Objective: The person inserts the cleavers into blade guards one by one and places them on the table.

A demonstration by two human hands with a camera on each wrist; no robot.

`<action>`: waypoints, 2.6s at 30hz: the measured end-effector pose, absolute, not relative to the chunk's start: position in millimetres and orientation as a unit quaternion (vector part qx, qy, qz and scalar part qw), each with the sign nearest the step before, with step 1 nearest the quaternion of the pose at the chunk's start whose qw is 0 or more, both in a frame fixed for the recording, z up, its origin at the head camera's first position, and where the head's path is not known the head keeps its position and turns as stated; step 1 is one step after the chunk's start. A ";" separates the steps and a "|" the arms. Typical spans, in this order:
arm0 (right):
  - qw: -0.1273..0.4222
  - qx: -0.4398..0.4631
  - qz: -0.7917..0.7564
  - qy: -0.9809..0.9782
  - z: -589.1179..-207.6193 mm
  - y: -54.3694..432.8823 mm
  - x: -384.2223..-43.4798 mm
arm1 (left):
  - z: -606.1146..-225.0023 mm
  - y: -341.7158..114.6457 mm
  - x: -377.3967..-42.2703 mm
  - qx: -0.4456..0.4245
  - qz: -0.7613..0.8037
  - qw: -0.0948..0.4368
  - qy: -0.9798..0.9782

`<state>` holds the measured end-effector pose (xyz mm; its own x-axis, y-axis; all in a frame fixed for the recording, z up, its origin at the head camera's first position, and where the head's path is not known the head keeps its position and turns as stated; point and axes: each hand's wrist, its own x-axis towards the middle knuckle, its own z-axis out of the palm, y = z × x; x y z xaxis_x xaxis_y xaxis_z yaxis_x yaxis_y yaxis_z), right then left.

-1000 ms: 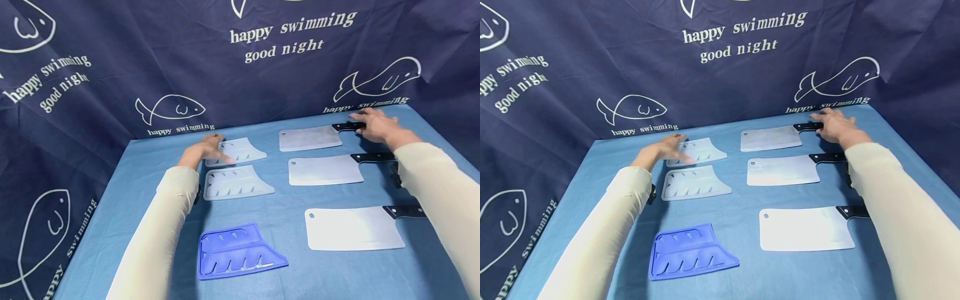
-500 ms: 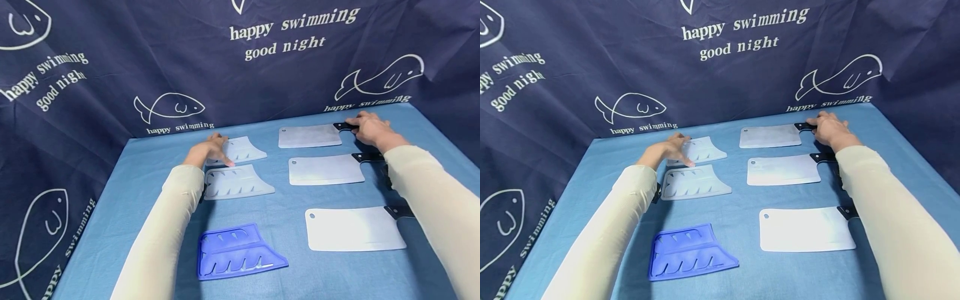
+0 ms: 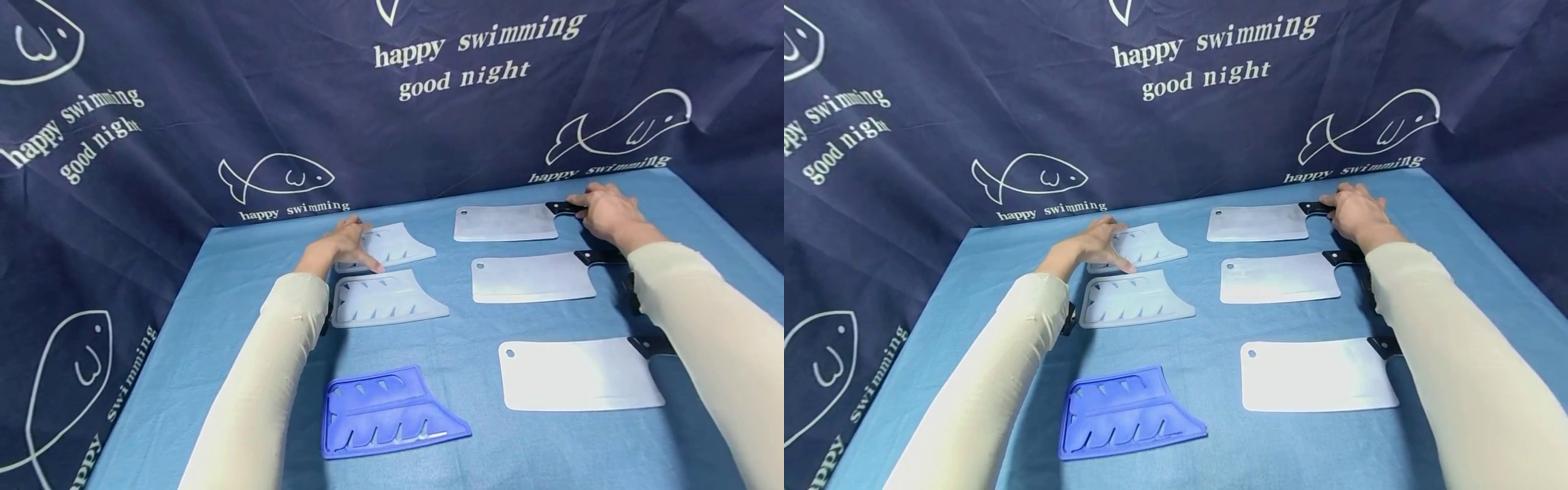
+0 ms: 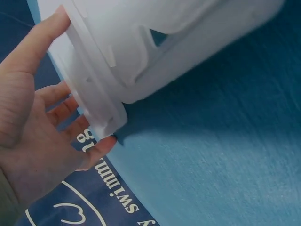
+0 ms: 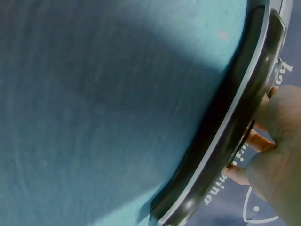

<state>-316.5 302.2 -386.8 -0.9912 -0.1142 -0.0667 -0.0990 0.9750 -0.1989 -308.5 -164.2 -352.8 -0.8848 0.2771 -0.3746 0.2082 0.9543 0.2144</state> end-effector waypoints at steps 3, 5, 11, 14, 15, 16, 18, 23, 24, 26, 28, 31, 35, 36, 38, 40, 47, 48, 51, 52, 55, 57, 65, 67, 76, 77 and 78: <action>0.033 -0.056 -0.096 0.993 -383.0 304.7 -313.7 | -353.9 -165.3 -308.4 0.128 0.082 0.192 0.970; 0.021 -0.061 -0.096 0.993 -380.1 306.9 -311.5 | -354.6 -166.5 -307.8 0.130 0.082 0.181 0.971; -0.037 -0.088 -0.097 0.991 -369.2 314.3 -299.8 | -354.4 -171.4 -302.7 0.131 0.071 0.146 0.978; -0.072 -0.093 -0.093 0.989 -362.3 317.6 -289.9 | -351.4 -173.6 -297.7 0.133 0.069 0.126 0.981; -0.084 -0.092 -0.094 0.988 -360.0 318.8 -285.8 | -349.9 -174.3 -295.5 0.137 0.067 0.117 0.981; -0.099 -0.092 -0.095 0.986 -357.7 319.9 -281.7 | -348.6 -175.0 -293.3 0.143 0.065 0.107 0.982; -0.130 -0.092 -0.101 0.982 -353.0 322.2 -273.1 | -345.6 -176.9 -288.1 0.156 0.055 0.086 0.982; -0.204 -0.095 -0.119 0.967 -338.8 323.2 -250.1 | -336.0 -182.1 -270.0 0.188 0.029 0.016 0.982; -0.219 -0.097 -0.122 0.963 -336.0 322.5 -245.0 | -333.7 -182.9 -265.6 0.195 0.027 -0.001 0.980; -0.252 -0.106 -0.130 0.953 -331.9 320.4 -234.1 | -329.9 -184.0 -256.4 0.208 0.022 -0.038 0.977; -0.288 -0.124 -0.138 0.939 -328.3 317.7 -222.5 | -326.2 -185.3 -246.4 0.218 0.019 -0.073 0.973; -0.330 -0.144 -0.135 0.923 -322.4 313.4 -205.3 | -320.8 -187.9 -231.4 0.225 0.022 -0.111 0.968; -0.358 -0.157 -0.124 0.912 -315.6 310.0 -187.0 | -314.0 -190.3 -215.8 0.231 0.022 -0.152 0.961; -0.362 -0.159 -0.124 0.910 -314.5 309.6 -183.6 | -312.6 -190.7 -213.0 0.233 0.021 -0.163 0.959; -0.366 -0.160 -0.124 0.908 -313.3 309.3 -177.5 | -310.6 -191.3 -208.8 0.237 0.016 -0.180 0.955; -0.370 -0.160 -0.123 0.907 -313.1 308.9 -172.7 | -309.6 -192.3 -205.5 0.242 0.013 -0.193 0.951; -0.382 -0.170 -0.113 0.901 -316.1 307.5 -163.4 | -308.2 -193.6 -196.9 0.251 0.017 -0.215 0.943; -0.384 -0.172 -0.114 0.900 -316.7 307.4 -163.0 | -308.0 -193.5 -195.9 0.252 0.017 -0.216 0.943; -0.383 -0.168 -0.121 0.900 -318.3 306.0 -161.7 | -307.8 -193.1 -193.9 0.252 0.019 -0.220 0.942; -0.382 -0.166 -0.124 0.900 -318.9 305.2 -161.4 | -308.1 -192.9 -193.4 0.254 0.020 -0.222 0.941; -0.372 -0.154 -0.132 0.906 -320.6 302.4 -159.9 | -309.1 -191.2 -191.5 0.259 0.020 -0.228 0.938; -0.366 -0.151 -0.135 0.908 -321.6 300.7 -159.5 | -309.9 -189.7 -190.4 0.264 0.021 -0.231 0.936; -0.371 -0.164 -0.139 0.903 -321.2 294.1 -158.4 | -309.2 -184.8 -188.3 0.269 0.013 -0.240 0.933; -0.371 -0.164 -0.139 0.904 -321.5 292.7 -158.0 | -308.8 -183.8 -188.0 0.271 0.015 -0.241 0.932; -0.381 -0.187 -0.150 0.893 -321.9 286.7 -157.6 | -307.9 -179.0 -186.3 0.281 0.015 -0.247 0.927; -0.383 -0.191 -0.152 0.891 -322.1 286.1 -157.4 | -308.0 -178.7 -186.2 0.281 0.015 -0.247 0.927; -0.385 -0.194 -0.155 0.889 -322.4 285.6 -157.4 | -308.2 -178.3 -186.1 0.282 0.016 -0.248 0.927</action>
